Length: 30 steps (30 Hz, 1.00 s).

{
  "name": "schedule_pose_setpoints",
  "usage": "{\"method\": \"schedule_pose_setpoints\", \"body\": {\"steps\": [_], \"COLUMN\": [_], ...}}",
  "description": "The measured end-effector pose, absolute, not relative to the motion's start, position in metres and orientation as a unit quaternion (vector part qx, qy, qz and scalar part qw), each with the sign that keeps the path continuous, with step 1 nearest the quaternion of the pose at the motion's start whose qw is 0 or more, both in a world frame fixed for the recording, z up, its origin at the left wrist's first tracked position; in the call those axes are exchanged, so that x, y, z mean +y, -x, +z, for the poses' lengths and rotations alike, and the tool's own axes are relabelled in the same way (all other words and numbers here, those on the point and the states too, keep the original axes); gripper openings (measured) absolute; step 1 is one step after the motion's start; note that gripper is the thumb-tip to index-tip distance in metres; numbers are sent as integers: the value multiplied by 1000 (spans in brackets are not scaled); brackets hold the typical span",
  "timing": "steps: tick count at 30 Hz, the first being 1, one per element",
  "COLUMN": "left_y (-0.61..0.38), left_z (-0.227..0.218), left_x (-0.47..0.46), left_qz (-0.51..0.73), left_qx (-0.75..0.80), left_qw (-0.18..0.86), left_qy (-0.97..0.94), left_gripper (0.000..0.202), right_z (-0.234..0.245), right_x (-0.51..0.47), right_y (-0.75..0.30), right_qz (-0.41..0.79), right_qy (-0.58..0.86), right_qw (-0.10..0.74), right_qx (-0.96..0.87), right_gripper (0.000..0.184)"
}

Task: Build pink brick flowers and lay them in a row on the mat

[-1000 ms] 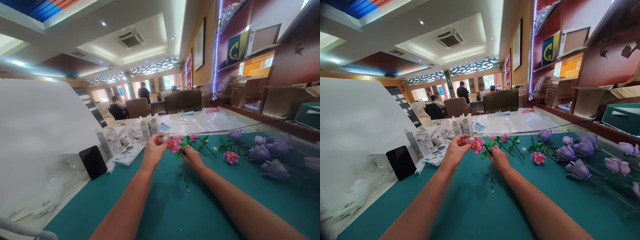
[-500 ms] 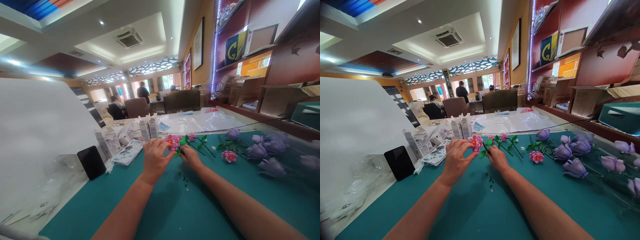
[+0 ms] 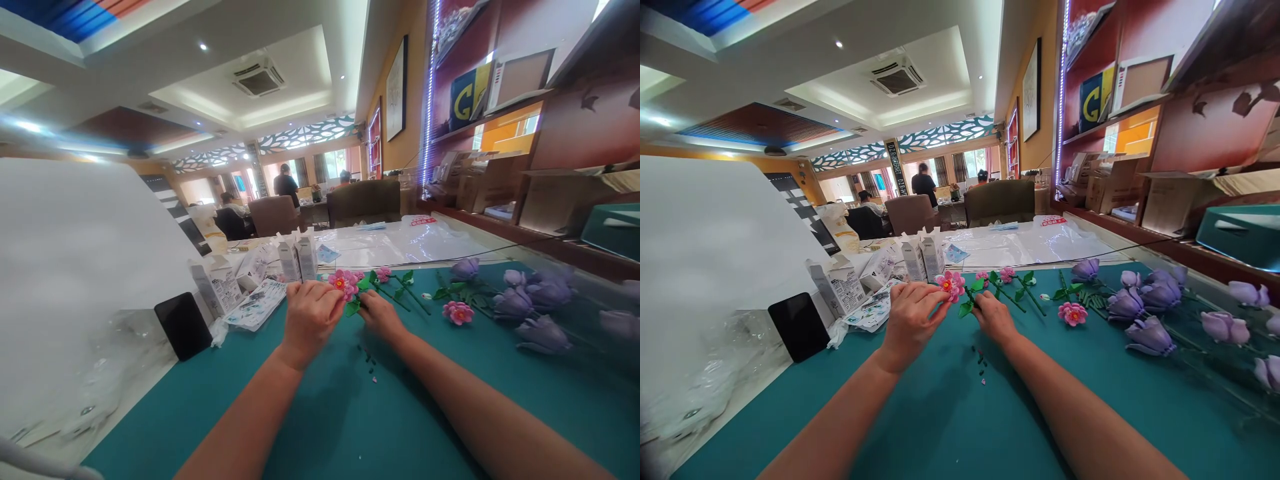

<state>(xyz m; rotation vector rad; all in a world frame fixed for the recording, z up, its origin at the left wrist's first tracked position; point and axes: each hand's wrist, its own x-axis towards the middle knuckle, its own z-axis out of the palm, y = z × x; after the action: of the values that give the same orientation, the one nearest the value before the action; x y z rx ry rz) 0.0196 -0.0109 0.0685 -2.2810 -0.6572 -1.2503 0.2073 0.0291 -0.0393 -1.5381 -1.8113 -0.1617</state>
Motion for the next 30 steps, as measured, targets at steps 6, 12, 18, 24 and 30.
{"method": "schedule_pose_setpoints", "body": {"steps": [6,12,18,24,30], "left_y": [-9,3,1,-7,-13], "left_z": [76,92,109,123,128], "left_x": [-12,-5,-4,-3,-4], "left_qz": [-501,-523,-406,-291,-246], "left_qx": [-314,-346,-287,-230,-214], "left_qw": [55,-55,-51,-30,-8], "left_qy": [805,777,866,928,945], "left_gripper": [11,12,17,23,18], "right_z": [-42,-44,-42,-39,-35], "right_x": [31,31,29,27,24], "right_y": [-208,-208,-207,-203,-201], "right_qz": [-57,-51,-46,-43,-41], "right_qy": [599,597,577,564,561], "right_qw": [365,360,348,326,310], "right_qx": [-710,-715,-737,-757,-766], "right_gripper": [9,8,11,10,10]}}
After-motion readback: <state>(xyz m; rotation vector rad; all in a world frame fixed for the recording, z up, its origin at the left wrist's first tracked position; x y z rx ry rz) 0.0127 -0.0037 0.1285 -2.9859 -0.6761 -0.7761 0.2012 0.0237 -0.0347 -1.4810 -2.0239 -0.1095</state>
